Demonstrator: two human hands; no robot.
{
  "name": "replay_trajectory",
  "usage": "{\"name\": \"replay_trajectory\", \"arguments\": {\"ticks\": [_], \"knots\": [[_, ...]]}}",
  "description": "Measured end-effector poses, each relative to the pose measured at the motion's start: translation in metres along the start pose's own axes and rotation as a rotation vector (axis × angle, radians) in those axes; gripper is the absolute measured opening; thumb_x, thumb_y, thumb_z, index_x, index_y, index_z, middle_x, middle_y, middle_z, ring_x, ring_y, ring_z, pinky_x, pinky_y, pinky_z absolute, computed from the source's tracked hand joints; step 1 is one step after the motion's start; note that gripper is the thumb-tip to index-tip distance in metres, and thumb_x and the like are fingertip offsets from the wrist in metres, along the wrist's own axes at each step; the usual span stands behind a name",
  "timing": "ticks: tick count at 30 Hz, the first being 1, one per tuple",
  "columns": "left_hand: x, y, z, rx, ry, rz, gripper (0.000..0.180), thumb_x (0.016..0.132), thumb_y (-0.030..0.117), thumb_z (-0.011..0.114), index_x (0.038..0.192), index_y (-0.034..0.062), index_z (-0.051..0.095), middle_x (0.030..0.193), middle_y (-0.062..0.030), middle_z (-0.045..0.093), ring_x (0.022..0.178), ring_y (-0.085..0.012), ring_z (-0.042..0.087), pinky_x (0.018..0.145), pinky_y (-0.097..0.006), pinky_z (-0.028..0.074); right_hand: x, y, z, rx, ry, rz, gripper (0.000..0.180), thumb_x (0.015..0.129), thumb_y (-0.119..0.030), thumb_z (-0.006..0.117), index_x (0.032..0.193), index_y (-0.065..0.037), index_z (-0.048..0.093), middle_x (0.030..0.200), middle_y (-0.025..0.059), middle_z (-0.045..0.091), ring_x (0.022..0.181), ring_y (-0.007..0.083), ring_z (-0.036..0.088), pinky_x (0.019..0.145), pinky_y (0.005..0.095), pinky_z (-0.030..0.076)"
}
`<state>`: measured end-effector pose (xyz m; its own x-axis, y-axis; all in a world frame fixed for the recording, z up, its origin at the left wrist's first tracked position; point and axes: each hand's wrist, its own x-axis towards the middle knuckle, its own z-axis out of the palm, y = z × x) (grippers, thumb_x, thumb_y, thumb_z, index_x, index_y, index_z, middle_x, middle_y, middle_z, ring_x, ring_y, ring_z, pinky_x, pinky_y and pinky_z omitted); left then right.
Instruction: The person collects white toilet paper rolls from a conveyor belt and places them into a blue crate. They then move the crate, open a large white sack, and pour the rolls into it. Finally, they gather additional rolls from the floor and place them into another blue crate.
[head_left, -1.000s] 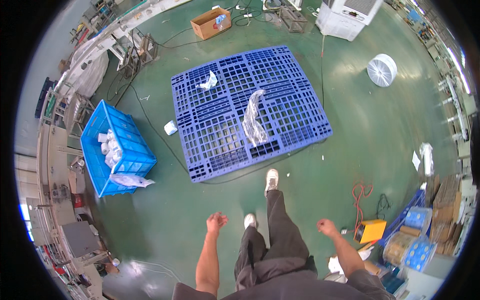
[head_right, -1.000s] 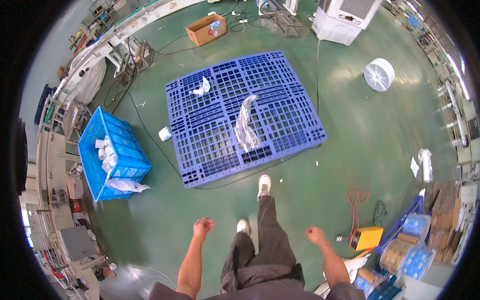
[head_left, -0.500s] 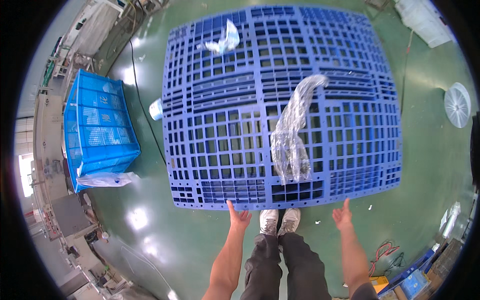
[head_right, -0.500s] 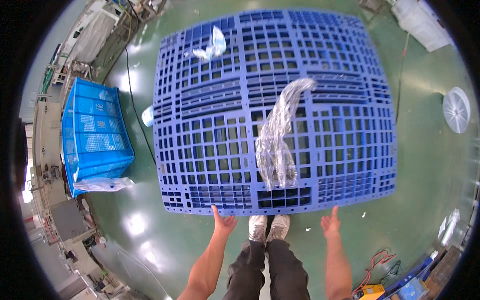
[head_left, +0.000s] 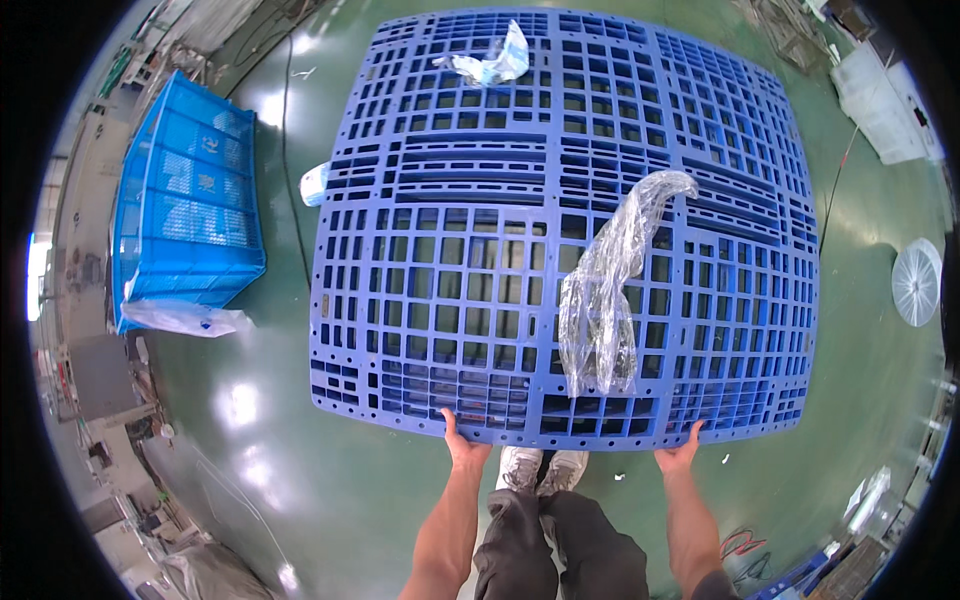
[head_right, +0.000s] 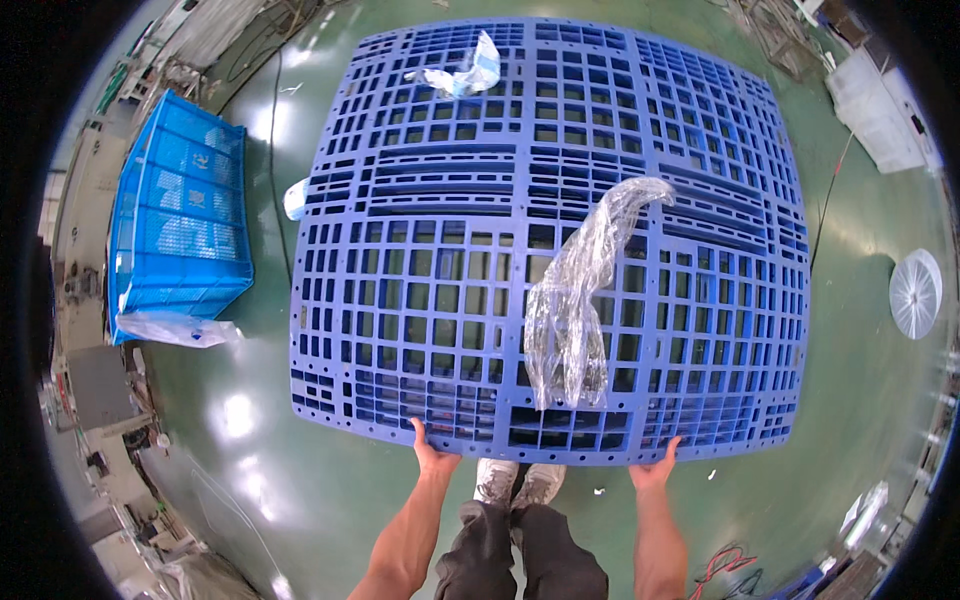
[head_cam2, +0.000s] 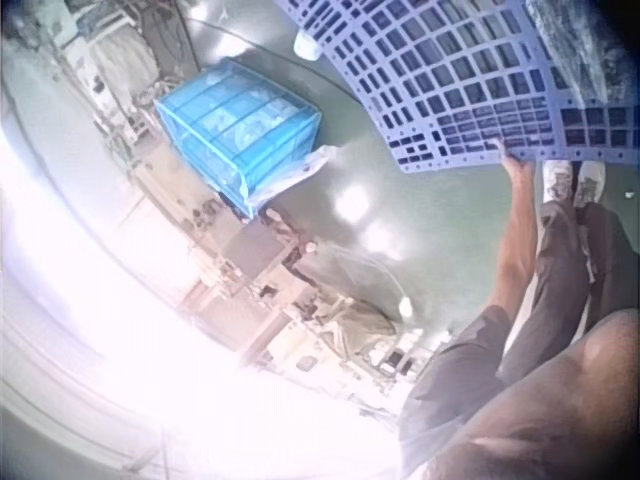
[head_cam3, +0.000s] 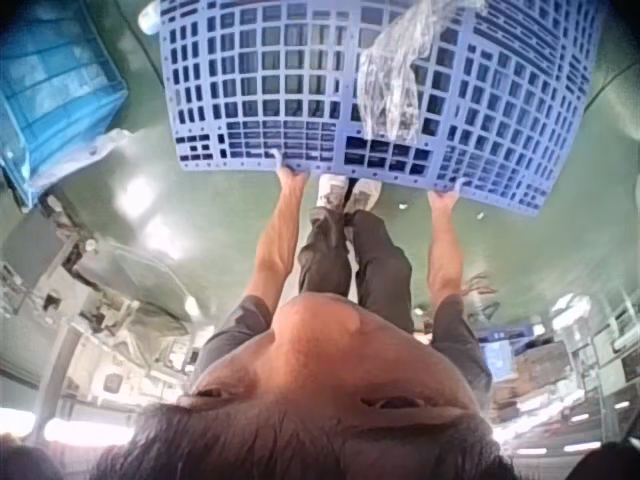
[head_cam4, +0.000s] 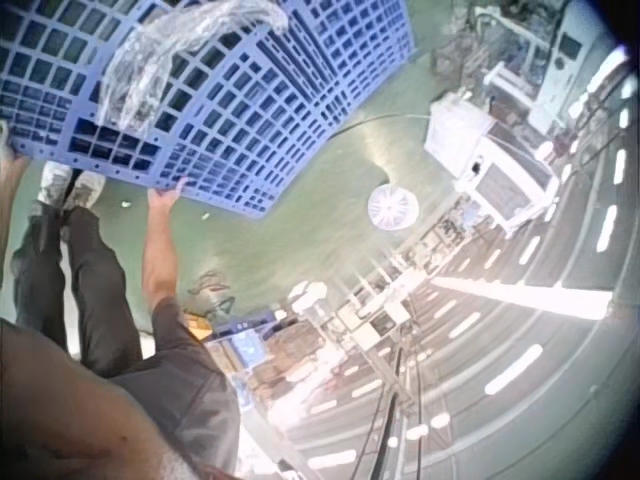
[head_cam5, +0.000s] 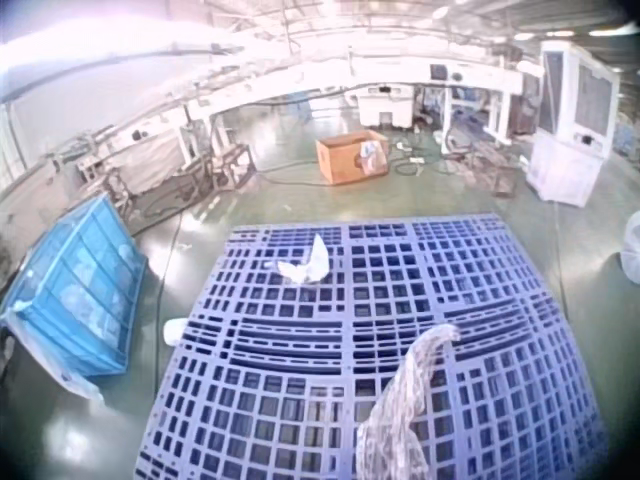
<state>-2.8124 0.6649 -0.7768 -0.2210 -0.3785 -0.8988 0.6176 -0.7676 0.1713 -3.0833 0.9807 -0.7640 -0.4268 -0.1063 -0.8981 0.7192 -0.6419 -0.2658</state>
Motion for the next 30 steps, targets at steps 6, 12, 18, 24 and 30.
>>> {"name": "replay_trajectory", "arguments": {"ticks": [6, 12, 18, 24, 30], "knots": [[-0.023, -0.009, -0.007, -0.03, 0.016, 0.051, 0.027, 0.086, 0.034, 0.071, 0.085, 0.0104, 0.059, 0.078, -0.0021, 0.059, 0.077, -0.02, 0.057, 0.085, -0.044, 0.048, -0.003, -0.013, -0.047, 0.018, 0.004, -0.076, 0.021, 0.088, -0.013, 0.066, 0.107, -0.007, 0.06, 0.099, 0.0075, 0.066, 0.088, 0.0226, 0.064, 0.08, 0.0395, 0.057], [-0.071, -0.029, -0.006, 0.247, -0.131, 0.171, 0.019, 0.075, 0.0, 0.069, 0.091, 0.0009, 0.061, 0.087, -0.0108, 0.062, 0.08, -0.0267, 0.06, 0.074, -0.047, 0.05, -0.003, -0.054, -0.086, 0.029, -0.225, -0.012, 0.02, 0.088, -0.013, 0.061, 0.105, -0.005, 0.058, 0.1, 0.0094, 0.064, 0.095, 0.0252, 0.062, 0.088, 0.0436, 0.054], [-0.177, -0.055, 0.021, 0.46, 0.198, 0.482, 0.03, 0.065, -0.001, 0.071, 0.091, -0.0048, 0.057, 0.089, -0.014, 0.059, 0.076, -0.0304, 0.06, 0.066, -0.048, 0.051, -0.069, -0.131, -0.084, -0.011, -0.222, 0.208, 0.026, 0.092, -0.02, 0.055, 0.114, -0.007, 0.058, 0.116, 0.0113, 0.062, 0.107, 0.0306, 0.056, 0.095, 0.0457, 0.046], [-0.343, -0.097, 0.066, 0.262, 0.218, 0.533, 0.022, 0.069, 0.013, 0.072, 0.083, 0.0002, 0.061, 0.08, -0.0077, 0.062, 0.068, -0.0216, 0.059, 0.062, -0.036, 0.048, -0.204, -0.213, -0.067, -0.089, -0.244, 0.203, 0.034, 0.088, -0.024, 0.06, 0.117, -0.007, 0.058, 0.12, 0.0113, 0.061, 0.111, 0.0306, 0.054, 0.097, 0.0455, 0.041], [-0.399, -0.125, 0.068, -0.103, 0.239, 0.581, 0.015, 0.067, 0.01, 0.068, 0.071, 0.0031, 0.056, 0.067, -0.0073, 0.054, 0.059, -0.0222, 0.053, 0.055, -0.036, 0.044, -0.292, -0.255, -0.091, -0.34, -0.401, 0.114, 0.041, 0.083, -0.024, 0.067, 0.118, -0.007, 0.057, 0.118, 0.0109, 0.061, 0.105, 0.03, 0.057, 0.092, 0.0491, 0.044]]}}
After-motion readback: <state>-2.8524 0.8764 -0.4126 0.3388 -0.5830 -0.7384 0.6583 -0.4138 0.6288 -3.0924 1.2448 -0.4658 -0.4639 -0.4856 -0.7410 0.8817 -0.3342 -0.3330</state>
